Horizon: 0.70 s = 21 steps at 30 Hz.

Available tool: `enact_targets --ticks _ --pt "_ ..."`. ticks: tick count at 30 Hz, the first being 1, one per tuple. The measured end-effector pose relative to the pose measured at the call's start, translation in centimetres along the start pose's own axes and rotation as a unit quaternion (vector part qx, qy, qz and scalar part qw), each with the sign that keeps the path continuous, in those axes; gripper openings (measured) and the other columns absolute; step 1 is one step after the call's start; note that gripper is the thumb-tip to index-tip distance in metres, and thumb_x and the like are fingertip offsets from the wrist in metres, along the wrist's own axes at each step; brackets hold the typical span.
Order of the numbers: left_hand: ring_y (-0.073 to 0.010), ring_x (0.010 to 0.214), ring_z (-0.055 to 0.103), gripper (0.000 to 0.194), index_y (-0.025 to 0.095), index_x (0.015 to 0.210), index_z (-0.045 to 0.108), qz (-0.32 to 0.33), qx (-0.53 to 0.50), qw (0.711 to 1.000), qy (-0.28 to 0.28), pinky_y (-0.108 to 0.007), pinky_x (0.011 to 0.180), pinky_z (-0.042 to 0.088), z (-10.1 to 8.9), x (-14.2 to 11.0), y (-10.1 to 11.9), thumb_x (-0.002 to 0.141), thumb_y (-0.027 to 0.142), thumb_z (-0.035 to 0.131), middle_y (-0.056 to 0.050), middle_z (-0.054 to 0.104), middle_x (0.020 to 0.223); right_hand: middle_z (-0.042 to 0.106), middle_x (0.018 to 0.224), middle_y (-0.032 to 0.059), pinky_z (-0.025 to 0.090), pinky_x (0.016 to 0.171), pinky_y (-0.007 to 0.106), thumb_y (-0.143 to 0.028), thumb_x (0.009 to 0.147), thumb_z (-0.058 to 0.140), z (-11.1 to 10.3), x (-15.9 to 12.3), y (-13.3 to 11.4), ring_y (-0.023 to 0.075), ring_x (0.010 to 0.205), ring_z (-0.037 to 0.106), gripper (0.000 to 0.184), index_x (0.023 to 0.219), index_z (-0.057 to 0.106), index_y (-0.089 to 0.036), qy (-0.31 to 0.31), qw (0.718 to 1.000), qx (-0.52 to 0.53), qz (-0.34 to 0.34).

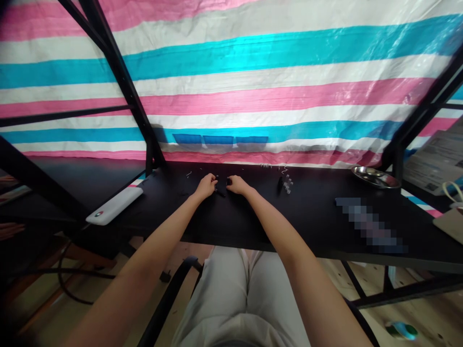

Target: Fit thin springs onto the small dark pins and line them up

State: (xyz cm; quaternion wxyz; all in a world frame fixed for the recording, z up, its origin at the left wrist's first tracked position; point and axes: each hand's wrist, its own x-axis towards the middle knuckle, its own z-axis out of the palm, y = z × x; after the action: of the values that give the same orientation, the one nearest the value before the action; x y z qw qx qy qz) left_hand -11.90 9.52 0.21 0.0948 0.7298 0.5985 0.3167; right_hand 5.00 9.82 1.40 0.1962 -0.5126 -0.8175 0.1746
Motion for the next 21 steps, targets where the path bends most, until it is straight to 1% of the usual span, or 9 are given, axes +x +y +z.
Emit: enact_targets --ticks 2,4,7,10,16,21 --pt "-0.0159 0.075 0.057 0.001 0.017 0.081 0.053 -0.003 -0.024 1.000 0.002 -0.030 0.074 0.045 0.0 0.0 -0.2 0.080 0.016 0.052 -0.006 0.059 0.081 0.065 0.078 0.0030 0.040 0.064 0.021 -0.019 0.073 0.060 0.2 0.0 0.2 0.0121 0.069 0.056 0.016 0.087 0.066 -0.013 0.003 1.000 0.003 0.006" --pt "-0.0141 0.069 0.056 0.003 0.017 0.080 0.051 0.003 -0.052 0.999 -0.007 -0.029 0.071 0.046 -0.2 -0.1 -0.4 0.080 0.018 0.054 -0.003 0.059 0.075 0.065 0.078 0.0035 0.041 0.065 0.021 -0.019 0.073 0.060 0.2 0.0 0.3 0.0124 0.070 0.057 0.016 0.086 0.066 -0.013 0.002 1.000 0.002 0.011" --pt "-0.0120 0.063 0.055 0.008 0.017 0.078 0.050 0.004 -0.092 0.995 -0.024 -0.025 0.066 0.046 -0.4 -0.3 -0.4 0.075 0.018 0.057 0.001 0.057 0.067 0.065 0.078 0.0032 0.041 0.064 0.021 -0.019 0.073 0.061 0.2 0.0 0.3 0.0121 0.070 0.057 0.016 0.086 0.066 -0.013 -0.001 1.000 -0.001 0.016" --pt "-0.0113 0.061 0.056 0.012 0.018 0.077 0.051 0.000 -0.114 0.993 -0.035 -0.024 0.063 0.046 -0.8 -0.3 -0.3 0.069 0.015 0.060 0.003 0.056 0.065 0.064 0.078 0.0027 0.040 0.063 0.020 -0.021 0.073 0.062 0.0 0.0 0.2 0.0118 0.070 0.056 0.015 0.086 0.066 -0.013 -0.006 1.000 -0.006 0.024" --pt "-0.0129 0.064 0.058 0.013 0.017 0.070 0.052 -0.007 -0.094 0.994 -0.055 -0.026 0.066 0.048 -1.1 -0.2 -0.4 0.064 0.016 0.064 0.001 0.059 0.064 0.063 0.076 0.0023 0.038 0.060 0.020 -0.024 0.072 0.065 -0.4 -0.2 0.0 0.0112 0.068 0.054 0.015 0.082 0.064 -0.013 -0.017 0.999 -0.008 0.044" --pt "-0.0136 0.064 0.059 0.015 0.017 0.073 0.054 -0.004 -0.092 0.993 -0.067 -0.026 0.066 0.048 -0.7 -0.2 -0.7 0.065 0.019 0.067 0.001 0.059 0.064 0.063 0.076 0.0019 0.038 0.059 0.019 -0.026 0.071 0.067 -0.7 -0.3 -0.1 0.0111 0.068 0.055 0.015 0.080 0.063 -0.014 -0.024 0.998 -0.014 0.049"
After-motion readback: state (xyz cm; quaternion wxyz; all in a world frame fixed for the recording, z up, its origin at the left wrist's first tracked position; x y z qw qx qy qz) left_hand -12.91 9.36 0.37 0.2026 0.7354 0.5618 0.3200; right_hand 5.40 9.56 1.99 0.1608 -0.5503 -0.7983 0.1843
